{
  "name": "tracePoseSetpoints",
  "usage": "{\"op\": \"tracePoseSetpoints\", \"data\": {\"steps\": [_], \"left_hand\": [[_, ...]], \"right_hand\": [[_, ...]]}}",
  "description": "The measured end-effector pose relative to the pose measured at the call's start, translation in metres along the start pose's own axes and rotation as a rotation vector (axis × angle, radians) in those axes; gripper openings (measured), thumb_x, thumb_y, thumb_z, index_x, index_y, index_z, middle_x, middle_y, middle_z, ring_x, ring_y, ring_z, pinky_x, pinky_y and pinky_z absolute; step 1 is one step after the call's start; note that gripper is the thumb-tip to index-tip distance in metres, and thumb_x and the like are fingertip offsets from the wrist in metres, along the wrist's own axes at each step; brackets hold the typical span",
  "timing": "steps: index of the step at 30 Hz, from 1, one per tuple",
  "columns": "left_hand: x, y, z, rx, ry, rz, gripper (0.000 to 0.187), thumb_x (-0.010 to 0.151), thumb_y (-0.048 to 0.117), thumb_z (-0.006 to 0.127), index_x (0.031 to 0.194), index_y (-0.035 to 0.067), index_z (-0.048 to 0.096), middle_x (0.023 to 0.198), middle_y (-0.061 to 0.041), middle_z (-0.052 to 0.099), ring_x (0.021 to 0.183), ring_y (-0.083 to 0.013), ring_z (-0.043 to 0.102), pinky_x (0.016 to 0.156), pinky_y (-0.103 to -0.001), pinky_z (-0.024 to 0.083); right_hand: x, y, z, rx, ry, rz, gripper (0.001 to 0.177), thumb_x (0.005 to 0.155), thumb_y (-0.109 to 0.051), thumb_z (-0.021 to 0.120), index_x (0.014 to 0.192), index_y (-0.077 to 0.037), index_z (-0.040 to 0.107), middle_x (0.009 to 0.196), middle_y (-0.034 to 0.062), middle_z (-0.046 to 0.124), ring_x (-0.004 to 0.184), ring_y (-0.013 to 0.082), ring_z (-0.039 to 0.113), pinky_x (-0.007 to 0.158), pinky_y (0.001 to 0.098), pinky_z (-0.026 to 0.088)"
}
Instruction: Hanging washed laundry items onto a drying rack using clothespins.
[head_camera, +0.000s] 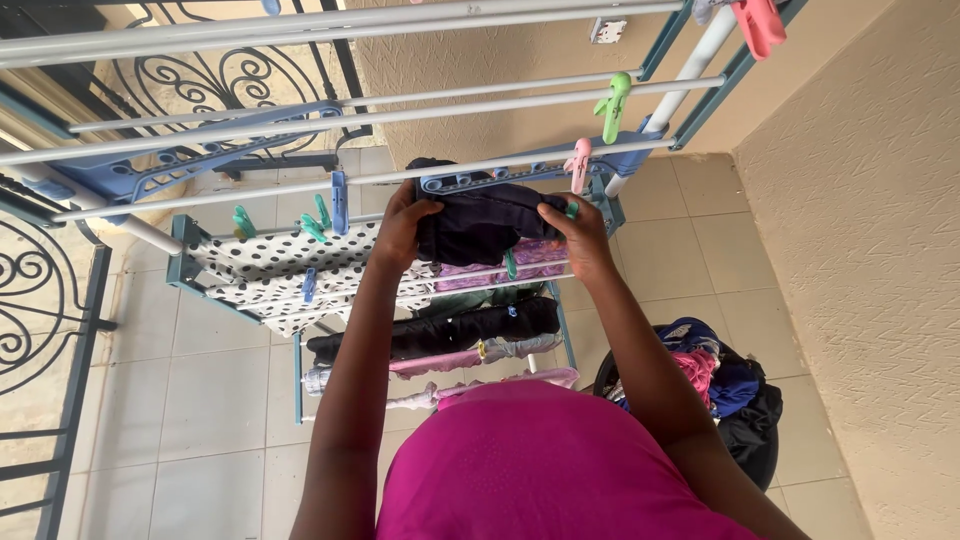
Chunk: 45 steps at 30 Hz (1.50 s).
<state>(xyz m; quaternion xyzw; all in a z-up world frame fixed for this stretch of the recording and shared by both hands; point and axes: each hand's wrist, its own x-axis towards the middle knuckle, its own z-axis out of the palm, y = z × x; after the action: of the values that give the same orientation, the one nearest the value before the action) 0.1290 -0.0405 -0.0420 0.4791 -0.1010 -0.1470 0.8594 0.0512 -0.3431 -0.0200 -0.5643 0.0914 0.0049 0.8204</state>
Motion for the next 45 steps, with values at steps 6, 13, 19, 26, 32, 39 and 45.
{"op": "tracePoseSetpoints", "data": {"steps": [6, 13, 19, 26, 32, 39, 45], "left_hand": [[0.035, -0.032, -0.045, 0.501, 0.104, 0.177, 0.029, 0.089, 0.001, 0.07, 0.118, -0.002, 0.065, 0.102, -0.005, 0.07, 0.094, -0.0133, 0.064, 0.087, -0.028, 0.051], [0.022, 0.005, -0.023, 0.51, 0.006, 0.345, 0.036, 0.09, -0.005, 0.065, 0.126, 0.0, 0.063, 0.105, -0.002, 0.072, 0.096, -0.0091, 0.064, 0.087, -0.025, 0.052], [0.011, 0.029, -0.014, 0.206, -0.086, 0.31, 0.062, 0.092, -0.007, 0.063, 0.151, 0.005, 0.049, 0.121, -0.002, 0.067, 0.11, -0.0105, 0.061, 0.098, -0.026, 0.05], [0.008, 0.036, -0.008, 0.466, -0.112, 0.364, 0.055, 0.094, -0.004, 0.07, 0.145, 0.003, 0.051, 0.132, -0.004, 0.064, 0.121, -0.0147, 0.06, 0.104, -0.03, 0.047], [0.027, -0.022, -0.016, 0.893, -0.012, 0.159, 0.036, 0.087, 0.008, 0.082, 0.118, 0.001, 0.065, 0.101, -0.01, 0.077, 0.092, -0.0213, 0.073, 0.081, -0.036, 0.059], [0.018, 0.002, 0.056, 0.9, 0.311, 0.265, 0.065, 0.073, 0.018, 0.09, 0.125, 0.008, 0.052, 0.094, -0.017, 0.076, 0.09, -0.0327, 0.077, 0.079, -0.039, 0.061], [0.035, -0.049, 0.027, 1.352, -0.164, 0.482, 0.074, 0.072, 0.013, 0.085, 0.14, 0.012, 0.056, 0.14, -0.027, 0.053, 0.129, -0.05, 0.05, 0.106, -0.055, 0.044]], "right_hand": [[0.053, 0.051, -0.034, -0.965, 0.189, -0.805, 0.039, 0.088, -0.031, 0.094, 0.099, -0.002, 0.071, 0.084, 0.001, 0.066, 0.073, 0.0051, 0.062, 0.063, 0.0234, 0.048], [0.025, 0.034, 0.012, -0.258, -0.096, -0.146, 0.022, 0.087, -0.015, 0.081, 0.101, -0.005, 0.066, 0.071, 0.0015, 0.059, 0.054, 0.0067, 0.053, 0.049, 0.027, 0.042], [0.008, 0.007, 0.029, 0.368, -0.222, 0.059, 0.027, 0.084, -0.004, 0.074, 0.105, -0.013, 0.059, 0.074, -0.0015, 0.059, 0.053, 0.0104, 0.052, 0.053, 0.0293, 0.043], [0.025, 0.02, 0.019, 0.034, -0.077, -0.029, 0.022, 0.09, -0.01, 0.077, 0.105, -0.009, 0.06, 0.071, -0.0002, 0.057, 0.054, 0.0104, 0.054, 0.05, 0.0276, 0.042], [0.047, 0.031, -0.01, -0.037, 0.289, -0.315, 0.023, 0.09, -0.011, 0.08, 0.101, -0.007, 0.06, 0.072, -0.0014, 0.056, 0.048, 0.009, 0.049, 0.044, 0.0257, 0.041], [0.043, 0.024, -0.018, -0.623, 0.529, -0.831, 0.016, 0.101, -0.013, 0.077, 0.102, -0.003, 0.064, 0.086, 0.0, 0.062, 0.074, 0.0112, 0.051, 0.066, 0.0285, 0.043], [0.03, 0.011, -0.019, -0.797, 0.372, -0.64, 0.031, 0.098, -0.031, 0.078, 0.107, -0.005, 0.063, 0.086, 0.0024, 0.062, 0.079, 0.0152, 0.057, 0.07, 0.0329, 0.047]]}}
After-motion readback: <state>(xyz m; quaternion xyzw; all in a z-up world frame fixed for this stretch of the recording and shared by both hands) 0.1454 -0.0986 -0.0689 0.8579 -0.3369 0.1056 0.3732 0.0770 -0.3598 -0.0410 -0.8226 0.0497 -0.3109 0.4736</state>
